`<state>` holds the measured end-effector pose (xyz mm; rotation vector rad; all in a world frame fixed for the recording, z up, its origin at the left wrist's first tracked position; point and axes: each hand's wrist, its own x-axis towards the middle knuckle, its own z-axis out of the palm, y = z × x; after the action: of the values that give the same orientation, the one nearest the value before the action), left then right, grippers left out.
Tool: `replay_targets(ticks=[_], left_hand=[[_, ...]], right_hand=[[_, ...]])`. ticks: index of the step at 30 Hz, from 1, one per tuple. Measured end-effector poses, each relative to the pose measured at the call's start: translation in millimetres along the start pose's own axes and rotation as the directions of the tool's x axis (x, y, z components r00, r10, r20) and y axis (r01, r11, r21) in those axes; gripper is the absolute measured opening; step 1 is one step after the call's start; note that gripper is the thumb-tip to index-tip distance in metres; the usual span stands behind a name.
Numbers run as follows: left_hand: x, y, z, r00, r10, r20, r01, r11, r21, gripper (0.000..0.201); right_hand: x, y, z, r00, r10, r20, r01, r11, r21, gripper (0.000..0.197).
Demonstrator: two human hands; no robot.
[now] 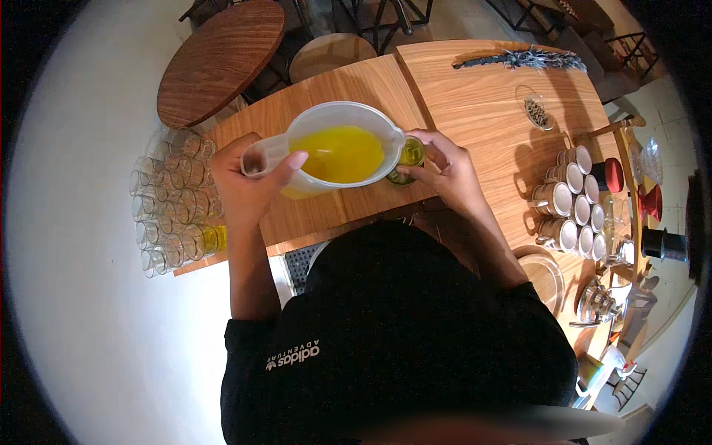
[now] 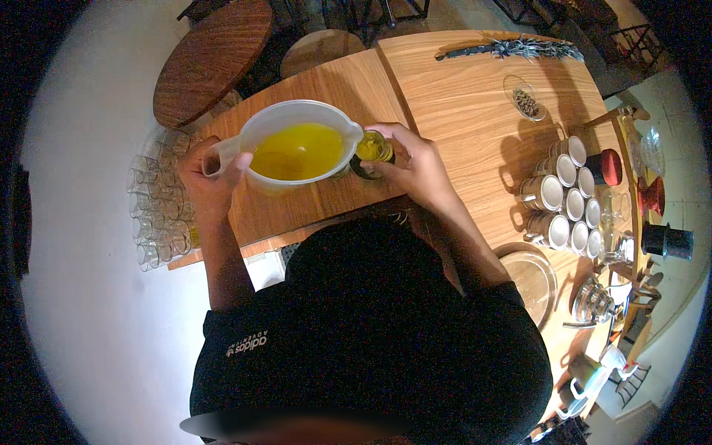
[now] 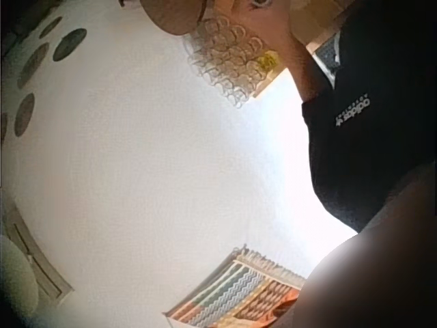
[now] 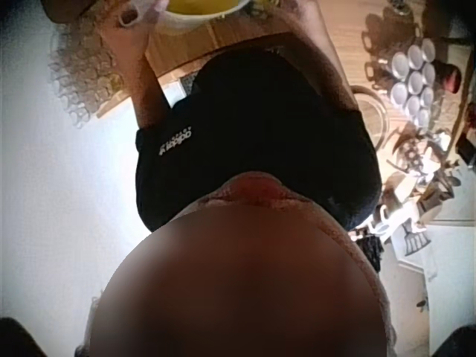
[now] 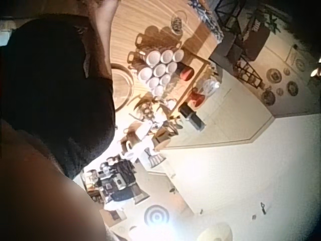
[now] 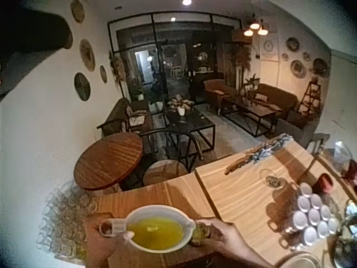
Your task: Prepare a shaken beverage by mixing liquid and ice in a shaker and pouring into glasses.
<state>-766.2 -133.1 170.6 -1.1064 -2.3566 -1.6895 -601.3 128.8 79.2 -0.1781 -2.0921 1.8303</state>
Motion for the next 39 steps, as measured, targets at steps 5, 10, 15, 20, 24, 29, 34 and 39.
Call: replay_targets(ticks=[5, 10, 15, 20, 24, 29, 34, 39], left_hand=[[-4, -11, 2, 0.987, 0.007, -0.159, -0.03, 0.989, -0.143, 0.03], [-6, -18, 0, 0.979, -0.022, -0.205, -0.013, 0.986, -0.167, 0.031], [-8, -21, 1, 0.974, -0.017, -0.228, -0.03, 0.98, -0.199, 0.031], [-11, -33, -3, 0.968, -0.045, -0.245, -0.011, 0.975, -0.22, 0.031], [-10, -18, -3, 0.977, 0.008, -0.215, -0.04, 0.988, -0.147, 0.03], [-11, -14, -2, 0.983, 0.035, -0.179, -0.048, 0.996, -0.07, 0.03], [-12, -8, 0, 0.988, 0.016, -0.155, -0.026, 0.998, -0.065, 0.032], [-10, -8, 3, 0.993, 0.045, -0.108, -0.042, 0.999, 0.026, 0.036]], right_hand=[[3, -6, -16, 0.995, -0.086, 0.045, 0.095, 0.942, -0.322, 0.054], [4, -12, -23, 0.988, -0.112, 0.106, 0.15, 0.844, -0.515, 0.057], [3, -7, -25, 0.974, -0.185, 0.13, 0.225, 0.746, -0.627, 0.053], [7, -1, -32, 0.935, -0.262, 0.24, 0.353, 0.625, -0.696, 0.051], [5, 3, -34, 0.91, -0.27, 0.315, 0.411, 0.481, -0.775, 0.045], [5, -11, -30, 0.851, -0.348, 0.394, 0.506, 0.336, -0.794, 0.039], [4, -8, -27, 0.966, -0.229, 0.12, 0.25, 0.71, -0.659, 0.054], [1, -19, -17, 0.994, -0.111, 0.0, 0.101, 0.901, -0.422, 0.062]])
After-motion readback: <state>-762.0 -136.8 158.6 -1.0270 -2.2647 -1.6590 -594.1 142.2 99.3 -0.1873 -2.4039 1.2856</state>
